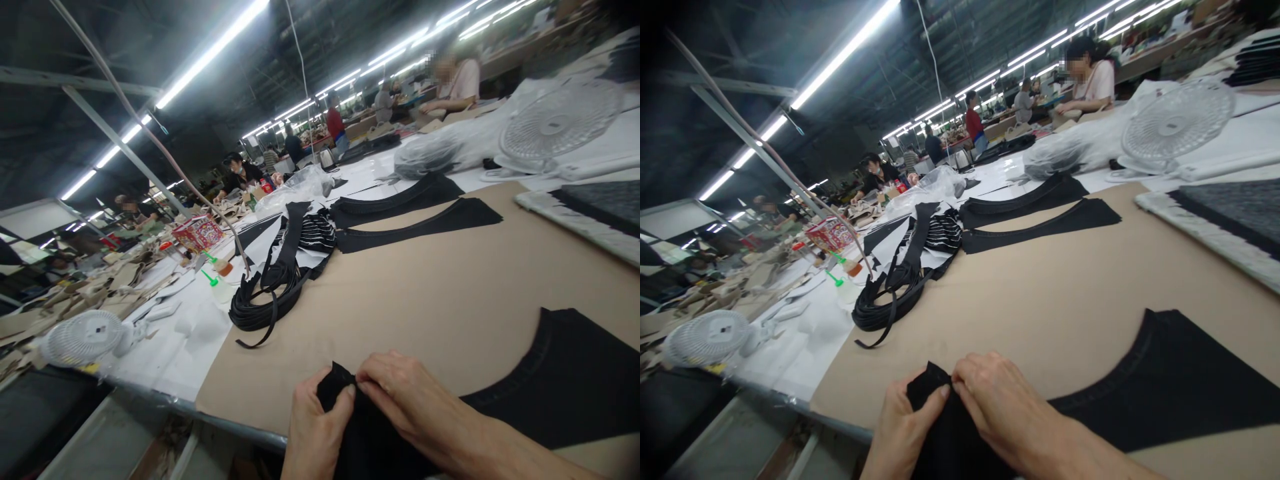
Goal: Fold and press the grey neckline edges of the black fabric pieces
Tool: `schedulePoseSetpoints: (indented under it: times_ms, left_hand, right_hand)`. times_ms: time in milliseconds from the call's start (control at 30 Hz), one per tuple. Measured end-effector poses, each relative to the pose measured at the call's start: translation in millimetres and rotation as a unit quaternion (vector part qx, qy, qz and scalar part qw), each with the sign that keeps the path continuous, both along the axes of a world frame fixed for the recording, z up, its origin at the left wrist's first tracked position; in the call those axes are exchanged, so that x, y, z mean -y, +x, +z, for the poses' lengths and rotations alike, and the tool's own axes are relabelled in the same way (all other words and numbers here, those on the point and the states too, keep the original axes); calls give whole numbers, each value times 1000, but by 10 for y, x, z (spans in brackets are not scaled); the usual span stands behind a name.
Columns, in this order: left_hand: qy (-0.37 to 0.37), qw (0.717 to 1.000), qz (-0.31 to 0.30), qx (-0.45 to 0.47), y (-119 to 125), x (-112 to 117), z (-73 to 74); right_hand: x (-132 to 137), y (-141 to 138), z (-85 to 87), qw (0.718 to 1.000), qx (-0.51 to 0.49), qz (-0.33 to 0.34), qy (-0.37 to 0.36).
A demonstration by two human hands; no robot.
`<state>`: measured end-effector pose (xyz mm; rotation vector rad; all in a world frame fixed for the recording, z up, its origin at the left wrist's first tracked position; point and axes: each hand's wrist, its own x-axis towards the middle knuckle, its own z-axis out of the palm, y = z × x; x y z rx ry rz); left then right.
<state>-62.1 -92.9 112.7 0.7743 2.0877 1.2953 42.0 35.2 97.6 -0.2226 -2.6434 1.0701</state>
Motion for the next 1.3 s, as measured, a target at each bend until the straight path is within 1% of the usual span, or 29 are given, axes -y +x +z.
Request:
schedulePoseSetpoints:
  times_ms: [133,200,267,367,500,600,667,800,867,967,1067,1133,1167,1233,1300]
  left_hand:
    - [9,1000,12,19,5,-4,-8]
    - [4,999,28,29,11,-7,-8]
    - [7,999,45,29,15,-8,-14]
    - [18,997,64,38,10,-4,-50]
    - [47,989,91,104,-11,11,-141]
    - [70,982,104,143,-13,13,-180]
    - [75,978,109,161,-2,5,-175]
    - [99,965,115,213,30,-20,-132]
    - [110,961,114,225,33,-21,-120]
    - [123,964,101,215,12,-1,-116]
    - [113,968,76,210,-18,31,-102]
    - [101,969,63,215,-30,46,-82]
    - [96,970,59,215,-34,51,-71]
    - [84,973,56,206,-40,57,-54]
    - [72,977,51,194,-50,64,-53]
  right_hand:
    - [26,-6,-53,999,-22,-2,28]
    - [42,-11,-89,999,-40,-10,28]
    - [49,-15,-107,998,-53,-21,6]
    - [41,-15,-88,997,-60,-29,-38]
    - [27,15,-26,995,-55,-33,-77]
    - [30,43,-25,994,-62,-23,-84]
    - [37,48,-63,995,-76,-8,-58]
    - [40,38,-155,991,-125,10,44]
    - [27,41,-158,990,-130,21,48]
    - [-11,52,-90,992,-122,32,3]
    - [-60,48,18,990,-103,3,-95]
    - [-87,36,83,985,-59,-6,-160]
    - [-96,30,109,983,-31,0,-180]
    - [-105,20,149,980,8,31,-196]
    - [-105,11,171,978,19,52,-203]
